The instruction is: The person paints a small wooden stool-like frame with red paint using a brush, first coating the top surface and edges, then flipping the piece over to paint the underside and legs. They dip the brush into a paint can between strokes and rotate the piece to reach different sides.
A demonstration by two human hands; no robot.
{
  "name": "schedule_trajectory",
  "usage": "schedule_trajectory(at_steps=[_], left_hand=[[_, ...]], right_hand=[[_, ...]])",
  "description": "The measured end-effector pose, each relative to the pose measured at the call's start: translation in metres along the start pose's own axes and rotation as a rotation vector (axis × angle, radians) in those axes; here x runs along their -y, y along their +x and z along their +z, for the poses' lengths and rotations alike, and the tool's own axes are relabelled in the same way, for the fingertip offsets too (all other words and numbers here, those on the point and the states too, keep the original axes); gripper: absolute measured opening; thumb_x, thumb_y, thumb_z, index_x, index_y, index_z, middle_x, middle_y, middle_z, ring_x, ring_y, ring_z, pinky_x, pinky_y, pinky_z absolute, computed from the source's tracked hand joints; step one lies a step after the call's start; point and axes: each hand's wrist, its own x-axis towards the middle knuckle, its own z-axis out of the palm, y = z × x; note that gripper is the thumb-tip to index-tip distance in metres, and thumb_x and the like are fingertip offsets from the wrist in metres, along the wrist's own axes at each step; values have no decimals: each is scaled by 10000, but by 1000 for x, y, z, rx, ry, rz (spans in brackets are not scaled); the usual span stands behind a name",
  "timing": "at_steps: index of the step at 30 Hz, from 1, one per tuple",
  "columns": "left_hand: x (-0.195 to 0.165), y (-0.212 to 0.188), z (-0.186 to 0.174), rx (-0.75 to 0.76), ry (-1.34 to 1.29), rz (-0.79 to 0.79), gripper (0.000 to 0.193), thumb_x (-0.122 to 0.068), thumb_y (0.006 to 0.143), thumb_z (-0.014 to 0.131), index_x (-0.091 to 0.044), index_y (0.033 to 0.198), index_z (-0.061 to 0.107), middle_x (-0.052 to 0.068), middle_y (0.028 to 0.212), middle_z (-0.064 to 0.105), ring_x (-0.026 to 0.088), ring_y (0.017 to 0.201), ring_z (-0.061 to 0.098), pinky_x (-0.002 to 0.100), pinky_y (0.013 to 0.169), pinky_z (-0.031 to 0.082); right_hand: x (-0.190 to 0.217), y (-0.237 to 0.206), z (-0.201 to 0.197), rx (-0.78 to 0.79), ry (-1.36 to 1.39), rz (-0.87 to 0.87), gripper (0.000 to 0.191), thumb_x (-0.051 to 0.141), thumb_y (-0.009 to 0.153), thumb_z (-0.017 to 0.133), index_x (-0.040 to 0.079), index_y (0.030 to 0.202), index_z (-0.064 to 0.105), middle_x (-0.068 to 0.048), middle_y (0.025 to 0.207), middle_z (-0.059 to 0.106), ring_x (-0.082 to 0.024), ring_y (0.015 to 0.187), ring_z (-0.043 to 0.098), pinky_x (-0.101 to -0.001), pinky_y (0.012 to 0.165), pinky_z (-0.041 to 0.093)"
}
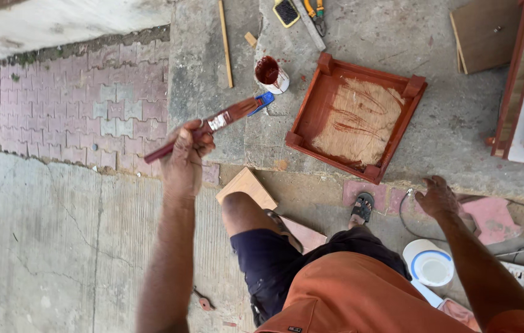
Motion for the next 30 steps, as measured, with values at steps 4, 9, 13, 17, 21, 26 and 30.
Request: schedule_trajectory(at_steps=[4,9,13,17,21,26,30], left_hand=[[-47,21,-8,24,206,21,438,-348,1058,665,25,1288,660,117,1049,748,175,919,719,307,833,611],[-42,47,-21,74,269,36,389,-291,1065,652,5,1316,629,100,1118,739,156,981,719,298,873,605],[6,82,-25,39,295,0,231,-182,1065,616,-17,1226,620,93,1036,748,154,892,718,260,811,582],[73,131,-22,-9,255,-61,143,-115,1054,636,-41,1162,580,87,960,754,154,806,706,227,701,520],[146,186,-23,103,269,-33,178,-103,1023,712,-13,1162,647,97,1002,759,157,869,711,247,767,562],[225,245,-39,26,638,12,256,-192,915,816,-47,1122,776,65,1034,777,147,913,740,267,811,590],[265,271,-47,57,805,132,240,-207,908,825,-56,1089,780,81,1023,730,186,920,772,303,798,609]], right_hand=[[21,1,3,-15,1,-43,723,455,887,692,160,1520,504,-125,1656,345,-362,1458,404,-472,1179,372],[22,11,5,1,-33,-31,718,459,895,686,148,1515,496,-125,1643,342,-351,1462,386,-449,1182,369],[4,14,6,-9,-17,24,685,447,919,661,152,1513,493,-114,1648,347,-340,1451,416,-430,1194,370],[-16,2,12,60,-3,170,687,433,904,664,198,1524,486,-65,1644,354,-319,1457,420,-457,1184,384],[-23,-1,15,-48,-14,125,655,422,907,700,139,1479,555,-96,1598,475,-303,1457,468,-468,1196,404],[-5,43,27,-346,10,285,698,466,891,724,102,1471,587,-167,1527,513,-353,1479,453,-519,1210,398],[10,96,38,-510,139,684,693,508,975,635,73,1502,522,-206,1557,459,-386,1496,402,-538,1237,328]])
